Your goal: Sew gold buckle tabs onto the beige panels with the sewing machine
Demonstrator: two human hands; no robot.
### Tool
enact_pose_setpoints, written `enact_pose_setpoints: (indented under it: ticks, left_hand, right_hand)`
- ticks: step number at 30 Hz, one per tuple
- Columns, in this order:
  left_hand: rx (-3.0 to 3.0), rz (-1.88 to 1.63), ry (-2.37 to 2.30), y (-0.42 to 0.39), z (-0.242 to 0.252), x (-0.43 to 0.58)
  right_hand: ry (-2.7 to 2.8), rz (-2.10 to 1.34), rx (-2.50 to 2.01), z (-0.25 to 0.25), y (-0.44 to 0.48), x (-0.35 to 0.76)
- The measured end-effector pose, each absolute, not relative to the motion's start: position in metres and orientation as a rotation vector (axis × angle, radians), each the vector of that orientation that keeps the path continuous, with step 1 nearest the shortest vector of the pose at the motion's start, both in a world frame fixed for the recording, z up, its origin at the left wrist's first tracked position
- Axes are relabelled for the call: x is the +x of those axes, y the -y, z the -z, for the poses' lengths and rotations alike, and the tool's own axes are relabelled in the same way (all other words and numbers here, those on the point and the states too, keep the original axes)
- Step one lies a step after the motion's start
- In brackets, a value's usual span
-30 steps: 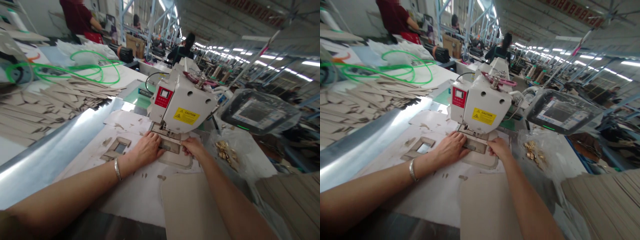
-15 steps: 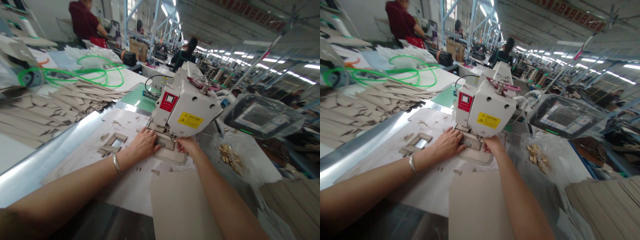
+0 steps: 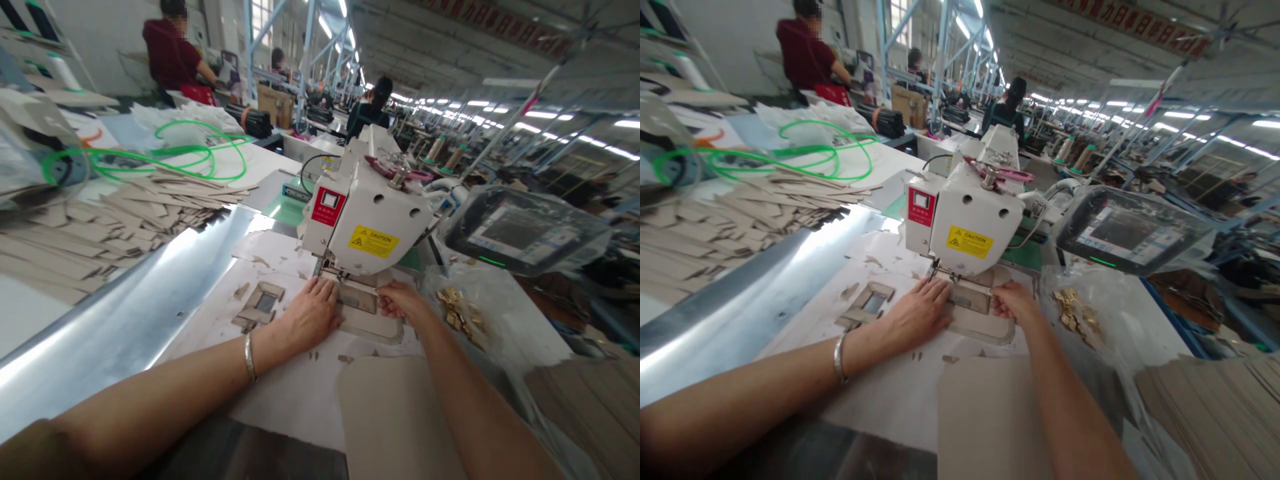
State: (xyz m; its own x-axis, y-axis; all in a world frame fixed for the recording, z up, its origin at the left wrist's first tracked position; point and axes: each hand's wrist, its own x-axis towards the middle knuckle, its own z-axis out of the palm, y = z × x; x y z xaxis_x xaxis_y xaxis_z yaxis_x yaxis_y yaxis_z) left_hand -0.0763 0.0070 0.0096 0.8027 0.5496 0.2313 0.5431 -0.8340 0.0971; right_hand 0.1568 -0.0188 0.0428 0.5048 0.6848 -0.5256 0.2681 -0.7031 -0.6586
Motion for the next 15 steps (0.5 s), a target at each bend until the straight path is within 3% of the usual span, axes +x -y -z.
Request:
enact_pose_setpoints:
  ticks: [15]
  left_hand:
    - [3.0,-0.386,-0.758,0.013,-0.009,-0.051]
  right_hand:
    - [0.703,-1.064,-2.224,-0.041,0.046,0.199]
